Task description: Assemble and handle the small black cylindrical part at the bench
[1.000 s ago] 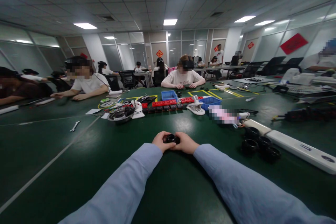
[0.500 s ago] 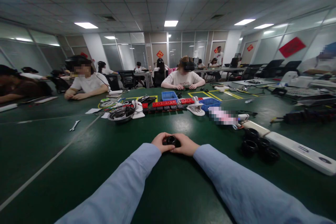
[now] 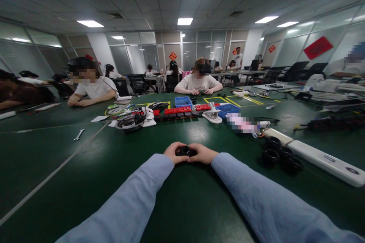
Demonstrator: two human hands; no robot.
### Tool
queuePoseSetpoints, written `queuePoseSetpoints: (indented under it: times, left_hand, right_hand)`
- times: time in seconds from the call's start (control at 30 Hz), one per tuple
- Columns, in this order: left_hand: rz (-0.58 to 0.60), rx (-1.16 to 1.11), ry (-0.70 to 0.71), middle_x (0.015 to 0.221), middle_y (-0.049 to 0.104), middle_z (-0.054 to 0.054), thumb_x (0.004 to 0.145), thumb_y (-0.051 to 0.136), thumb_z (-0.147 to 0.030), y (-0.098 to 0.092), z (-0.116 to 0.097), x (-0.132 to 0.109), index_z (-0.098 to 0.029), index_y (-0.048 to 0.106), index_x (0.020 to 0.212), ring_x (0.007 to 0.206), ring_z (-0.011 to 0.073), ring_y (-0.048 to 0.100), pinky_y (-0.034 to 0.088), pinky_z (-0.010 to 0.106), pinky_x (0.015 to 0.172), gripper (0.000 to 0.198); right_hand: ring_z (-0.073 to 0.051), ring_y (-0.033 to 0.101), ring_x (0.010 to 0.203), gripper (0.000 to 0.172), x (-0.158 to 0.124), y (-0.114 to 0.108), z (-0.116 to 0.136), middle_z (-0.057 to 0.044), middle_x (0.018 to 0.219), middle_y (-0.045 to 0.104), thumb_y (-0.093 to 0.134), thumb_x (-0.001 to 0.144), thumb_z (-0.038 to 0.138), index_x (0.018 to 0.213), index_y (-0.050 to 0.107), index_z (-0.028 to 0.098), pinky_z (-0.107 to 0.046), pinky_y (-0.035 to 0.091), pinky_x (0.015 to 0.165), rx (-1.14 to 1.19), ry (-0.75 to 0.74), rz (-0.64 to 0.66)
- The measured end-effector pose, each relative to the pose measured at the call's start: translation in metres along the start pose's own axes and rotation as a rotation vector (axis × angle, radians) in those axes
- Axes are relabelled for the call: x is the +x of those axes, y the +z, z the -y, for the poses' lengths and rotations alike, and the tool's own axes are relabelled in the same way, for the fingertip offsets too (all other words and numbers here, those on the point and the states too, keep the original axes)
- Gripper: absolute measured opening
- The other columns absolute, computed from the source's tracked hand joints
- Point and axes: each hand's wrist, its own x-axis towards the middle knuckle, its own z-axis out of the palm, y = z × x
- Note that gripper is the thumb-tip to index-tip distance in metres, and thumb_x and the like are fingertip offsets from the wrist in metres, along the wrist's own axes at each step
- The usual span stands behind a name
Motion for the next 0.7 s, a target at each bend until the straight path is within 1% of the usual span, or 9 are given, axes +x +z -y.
queuePoseSetpoints:
  times: [0.23,0.43,0.5,0.57,0.63,0.7]
  left_hand:
    - [-0.004,0.021,-0.008,0.082,0.055,0.004,0.048,0.07,-0.032,0.0,0.002,0.0,-0.014,0.053,0.09,0.073,0.0148,0.051,0.041,0.028,0.068,0.049]
    - [-0.019,-0.014,-0.019,0.082,0.055,0.004,0.047,0.07,-0.028,0.002,0.002,0.0,-0.013,0.053,0.089,0.073,0.014,0.052,0.042,0.027,0.069,0.047]
    - [-0.065,0.011,-0.036,0.083,0.055,0.004,0.048,0.07,-0.027,0.004,0.0,0.0,-0.014,0.053,0.088,0.073,0.0137,0.052,0.042,0.026,0.068,0.045]
    - [-0.151,0.076,-0.08,0.084,0.054,0.004,0.049,0.069,-0.028,0.009,-0.004,0.0,-0.014,0.053,0.086,0.072,0.0136,0.052,0.042,0.025,0.066,0.043]
    - [-0.259,0.174,-0.132,0.084,0.054,0.005,0.049,0.068,-0.032,0.014,-0.009,0.0,-0.014,0.054,0.085,0.073,0.0145,0.051,0.042,0.026,0.066,0.043]
    - [-0.356,0.28,-0.173,0.084,0.053,0.006,0.05,0.067,-0.034,0.019,-0.014,0.001,-0.014,0.054,0.085,0.077,0.0162,0.051,0.041,0.027,0.068,0.042]
  right_hand:
    - [-0.013,0.05,0.071,0.033,0.001,0.0,-0.002,-0.001,0.076,0.056,0.062,0.058,0.026,0.087,0.054,0.013,-0.024,0.039,0.062,-0.105,0.002,-0.029]
    - [-0.01,0.047,0.062,0.033,0.001,0.002,-0.004,0.001,0.067,0.051,0.062,0.056,0.033,0.081,0.052,0.013,-0.021,0.035,0.053,-0.209,0.047,-0.068]
    - [-0.01,0.046,0.061,0.035,0.002,0.006,-0.003,0.001,0.067,0.051,0.063,0.055,0.036,0.079,0.05,0.013,-0.02,0.034,0.052,-0.279,0.085,-0.132]
    - [-0.012,0.047,0.063,0.036,0.003,0.012,-0.001,-0.001,0.071,0.052,0.062,0.054,0.038,0.078,0.049,0.014,-0.021,0.033,0.053,-0.41,0.137,-0.244]
    - [-0.014,0.048,0.067,0.033,0.004,0.019,0.002,-0.005,0.076,0.053,0.058,0.058,0.038,0.078,0.048,0.014,-0.024,0.033,0.056,-0.578,0.197,-0.37]
    - [-0.017,0.049,0.072,0.027,0.006,0.024,0.006,-0.007,0.079,0.054,0.053,0.063,0.035,0.079,0.049,0.014,-0.026,0.033,0.06,-0.719,0.25,-0.456]
